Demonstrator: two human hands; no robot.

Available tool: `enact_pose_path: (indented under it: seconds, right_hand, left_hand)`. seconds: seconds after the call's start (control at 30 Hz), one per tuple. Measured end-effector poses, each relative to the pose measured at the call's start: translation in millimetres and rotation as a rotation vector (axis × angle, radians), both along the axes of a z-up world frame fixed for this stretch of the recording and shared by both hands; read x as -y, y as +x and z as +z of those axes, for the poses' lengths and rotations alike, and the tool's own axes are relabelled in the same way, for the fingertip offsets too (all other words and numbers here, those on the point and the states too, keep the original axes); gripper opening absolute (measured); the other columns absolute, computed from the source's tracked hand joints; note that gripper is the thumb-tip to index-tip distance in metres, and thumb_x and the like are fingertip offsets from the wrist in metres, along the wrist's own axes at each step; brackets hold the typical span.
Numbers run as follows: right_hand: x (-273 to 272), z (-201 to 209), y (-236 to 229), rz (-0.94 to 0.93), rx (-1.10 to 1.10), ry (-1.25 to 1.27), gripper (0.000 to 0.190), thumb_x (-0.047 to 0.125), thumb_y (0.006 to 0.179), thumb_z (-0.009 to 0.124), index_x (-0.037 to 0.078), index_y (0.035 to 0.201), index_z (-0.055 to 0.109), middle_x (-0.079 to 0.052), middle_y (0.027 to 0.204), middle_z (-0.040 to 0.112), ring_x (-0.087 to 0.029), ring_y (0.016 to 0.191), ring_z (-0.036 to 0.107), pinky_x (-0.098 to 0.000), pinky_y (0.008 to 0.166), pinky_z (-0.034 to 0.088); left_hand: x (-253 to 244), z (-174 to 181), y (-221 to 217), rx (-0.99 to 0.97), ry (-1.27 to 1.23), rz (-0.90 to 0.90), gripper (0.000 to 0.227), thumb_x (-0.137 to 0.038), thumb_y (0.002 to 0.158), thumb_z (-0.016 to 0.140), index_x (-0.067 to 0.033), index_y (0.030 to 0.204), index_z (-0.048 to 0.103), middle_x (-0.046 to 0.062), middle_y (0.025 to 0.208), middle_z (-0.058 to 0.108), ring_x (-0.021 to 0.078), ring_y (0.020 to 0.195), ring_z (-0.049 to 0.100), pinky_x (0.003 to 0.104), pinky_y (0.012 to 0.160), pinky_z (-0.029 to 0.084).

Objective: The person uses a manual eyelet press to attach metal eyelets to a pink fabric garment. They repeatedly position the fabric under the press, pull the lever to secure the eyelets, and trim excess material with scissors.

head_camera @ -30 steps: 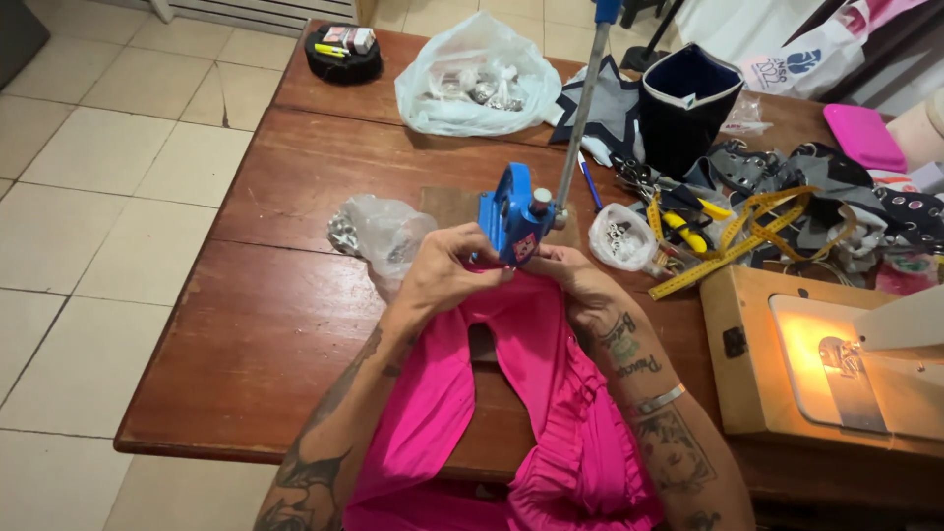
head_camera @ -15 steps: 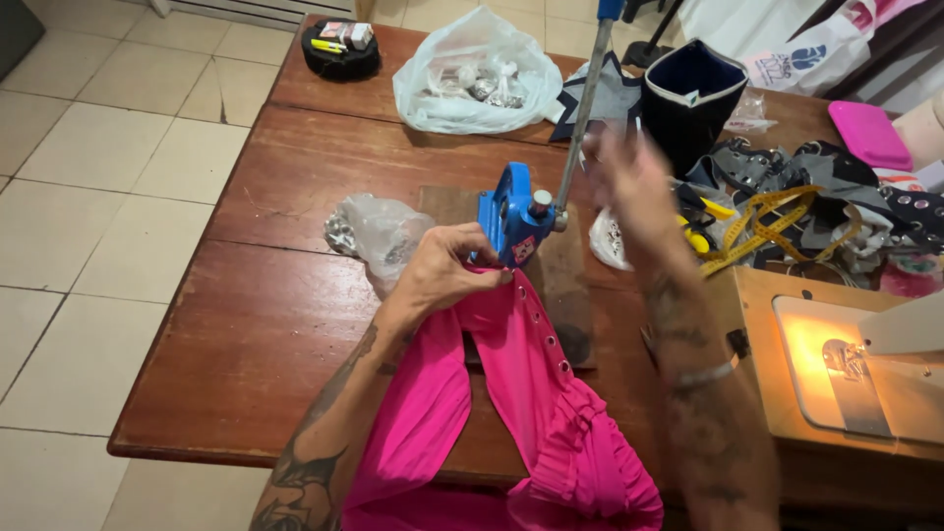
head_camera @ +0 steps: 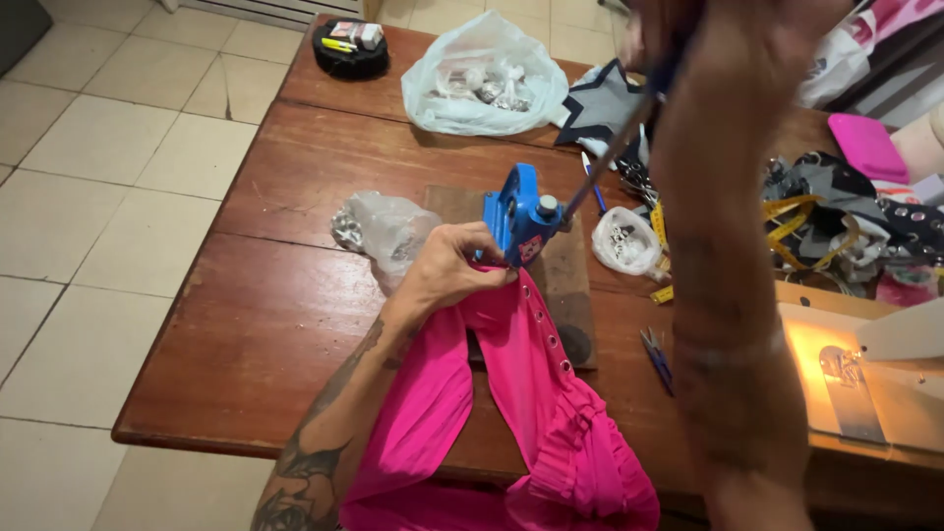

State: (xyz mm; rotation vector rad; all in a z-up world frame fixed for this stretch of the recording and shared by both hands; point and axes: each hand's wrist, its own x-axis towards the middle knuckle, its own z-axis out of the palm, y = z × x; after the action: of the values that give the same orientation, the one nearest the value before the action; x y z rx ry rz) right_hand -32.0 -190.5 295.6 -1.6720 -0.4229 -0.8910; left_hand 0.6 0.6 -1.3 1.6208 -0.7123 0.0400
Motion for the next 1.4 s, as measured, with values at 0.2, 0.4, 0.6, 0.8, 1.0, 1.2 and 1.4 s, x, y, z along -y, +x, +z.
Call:
enact_pose_path:
  seconds: [0.2, 0.4, 0.6, 0.8, 1.0, 1.2, 1.4]
  right_hand:
    - [-46.6, -26.4, -126.9, 0.107, 0.377, -0.248, 0.078, 0.026, 0.139, 0.032, 0.006, 0.067, 0.051, -0.008, 0.061, 0.051, -0.024, 0.058, 0.056, -0.0368, 0.061, 0.037]
    - [-56.4, -49.0, -158.9, 0.182, 0.442, -0.178, 0.066, 0.014, 0.122, 0.045, 0.009, 0.058, 0.032, -0.001, 0.049, 0.043, -0.020, 0.051, 0.039, -0.0403, 0.057, 0.044]
    - [-60.1, -50.0, -171.5, 0.157, 0.368, -0.252, 0.053, 0.002, 0.115, 0.046, 0.004, 0.062, 0.039, -0.006, 0.061, 0.039, -0.022, 0.052, 0.034, -0.0379, 0.055, 0.034]
    - [-67.6, -64.7, -181.0, 0.105, 0.334, -0.244, 0.059, 0.012, 0.119, 0.040, 0.005, 0.061, 0.033, -0.006, 0.062, 0.035, -0.020, 0.050, 0.033, -0.0385, 0.056, 0.029]
    - [-65.5, -79.2, -181.8, 0.118, 0.360, -0.252, 0.040, -0.009, 0.097, 0.057, 0.007, 0.068, 0.034, -0.004, 0.060, 0.039, -0.020, 0.052, 0.031, -0.0370, 0.054, 0.031]
    - [-66.3, -88.8, -172.9, 0.148, 0.443, -0.178, 0.049, 0.012, 0.105, 0.058, 0.012, 0.061, 0.037, -0.001, 0.056, 0.045, -0.016, 0.046, 0.036, -0.0357, 0.053, 0.032]
    - [-82.6, -101.0, -161.0, 0.071, 0.561, -0.087, 0.055, 0.020, 0.106, 0.052, 0.015, 0.055, 0.029, 0.002, 0.050, 0.040, -0.012, 0.040, 0.035, -0.0340, 0.049, 0.026]
  left_hand:
    - [-0.6, 8.0, -2.6, 0.023, 0.006, 0.007, 0.012, -0.008, 0.089, 0.102, -0.0129, 0.090, 0.091, -0.006, 0.090, 0.079, 0.0016, 0.082, 0.066, 0.024, 0.070, 0.048]
    - [-5.1, 12.0, -1.6, 0.118, 0.073, -0.007, 0.012, -0.021, 0.092, 0.105, -0.0131, 0.098, 0.097, -0.004, 0.093, 0.082, 0.0044, 0.081, 0.071, 0.025, 0.071, 0.052]
    - [-2.8, 7.6, -1.2, 0.095, 0.071, -0.012, 0.018, -0.022, 0.095, 0.106, -0.0102, 0.106, 0.098, -0.004, 0.099, 0.081, 0.0029, 0.083, 0.071, 0.022, 0.071, 0.054]
    - [-6.1, 6.6, -3.5, 0.124, 0.075, 0.002, 0.019, -0.026, 0.095, 0.105, -0.0111, 0.105, 0.097, -0.003, 0.099, 0.080, 0.0052, 0.086, 0.073, 0.025, 0.076, 0.054]
    - [-7.3, 2.2, -5.1, 0.113, 0.068, 0.002, 0.016, -0.025, 0.096, 0.103, -0.0134, 0.105, 0.098, -0.004, 0.100, 0.079, 0.0048, 0.087, 0.073, 0.024, 0.077, 0.054]
    - [-8.9, 1.6, -6.1, 0.231, 0.022, -0.033, 0.020, -0.021, 0.100, 0.100, -0.0090, 0.115, 0.095, 0.003, 0.107, 0.081, 0.0131, 0.093, 0.077, 0.030, 0.084, 0.058]
    - [-4.5, -7.2, -3.7, 0.286, 0.050, 0.058, 0.022, -0.027, 0.100, 0.103, -0.0106, 0.112, 0.096, 0.003, 0.106, 0.085, 0.0169, 0.091, 0.082, 0.032, 0.085, 0.061]
